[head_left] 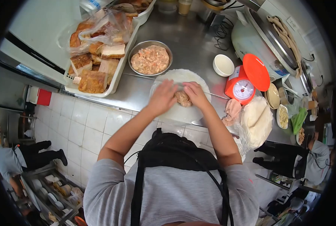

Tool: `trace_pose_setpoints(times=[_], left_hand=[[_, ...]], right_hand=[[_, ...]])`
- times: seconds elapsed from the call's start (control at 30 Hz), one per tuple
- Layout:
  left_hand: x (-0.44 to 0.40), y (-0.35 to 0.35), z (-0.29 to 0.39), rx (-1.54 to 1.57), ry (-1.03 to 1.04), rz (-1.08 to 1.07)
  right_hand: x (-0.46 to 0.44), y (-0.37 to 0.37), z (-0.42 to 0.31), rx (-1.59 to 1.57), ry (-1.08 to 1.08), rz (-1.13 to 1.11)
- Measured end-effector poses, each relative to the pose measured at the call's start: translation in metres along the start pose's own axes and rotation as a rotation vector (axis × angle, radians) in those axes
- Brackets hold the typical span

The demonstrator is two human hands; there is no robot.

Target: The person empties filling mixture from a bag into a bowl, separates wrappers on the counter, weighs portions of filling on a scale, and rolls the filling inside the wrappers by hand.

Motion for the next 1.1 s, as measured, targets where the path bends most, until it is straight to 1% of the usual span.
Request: trace_pose_setpoints(times=[0.03,0.07,0.13,0.17,0.27,0.37,0.5,0.57,0.63,0.67,0.73,0.8,0.9,0.97,1.0,1.07,1.1], left_hand=[[0.003,0.015,0.009,0.045,0.001,-0.04],[0.005,0.028,0.012,0.09,0.001,-0.08],[0.004,0.047,0.007,0.13,-0.002,-0.074],[0.003,0.055,0.004,0.151,-0.002,-0.072],[-0.003,0.048,-0.006,0.051,0.072,-0.099],[-0.007,0.028,-0.008,0.058,0.117,-0.113],[-0.009,0.031,-0.001,0.1,0.133,-0.149],[-0.009,0.044,-0.01,0.106,0.104,-0.199],[-0.009,0.042,-0.011,0.117,0.082,-0.23],[-0.008,0.04,-0.011,0.124,0.075,-0.232],[-0.011,0.031,-0.006,0.14,0.061,-0.211],[-0.013,0.027,0.003,0.159,0.043,-0.164],[-0.006,0.055,0.004,0.201,0.065,-0.179],[-0.005,0.057,0.002,0.165,0.092,-0.182],[-0.004,0.056,0.001,0.146,0.104,-0.184],[-0.003,0.047,-0.001,0.169,0.062,-0.121],[-0.005,0.042,-0.002,0.179,0.046,-0.089]], right_hand=[[0.01,-0.012,-0.01,-0.033,0.011,0.051],[0.021,-0.009,-0.015,0.042,-0.014,0.056],[0.038,0.005,-0.026,0.19,-0.062,0.068],[0.039,0.014,-0.018,0.159,-0.001,0.108],[0.034,0.022,-0.015,0.239,-0.126,0.112],[0.034,-0.008,-0.047,0.282,-0.191,0.056],[0.034,0.003,-0.024,0.299,-0.137,-0.081],[0.025,0.016,-0.004,0.284,-0.12,-0.134],[0.024,0.006,-0.013,0.285,-0.169,-0.12],[0.024,0.0,-0.017,0.286,-0.194,-0.111],[0.028,-0.02,-0.032,0.192,-0.216,0.059],[0.031,-0.025,-0.031,0.14,-0.226,0.145],[0.04,0.001,-0.008,0.128,-0.205,0.139],[0.045,0.014,0.002,0.134,-0.191,0.119],[0.044,0.008,-0.003,0.134,-0.153,0.174],[0.041,-0.011,-0.025,0.134,-0.073,0.286],[0.038,-0.01,-0.03,0.182,-0.074,0.266]])
Point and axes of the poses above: each hand's wrist, its own x-axis away from the middle knuckle, its own y-axis out of the palm, z = x × y, the point moved 6 cm from there along -x, towards the middle knuckle, and after that the axes turned 4 degrees about -x, right-handed, at the moved point
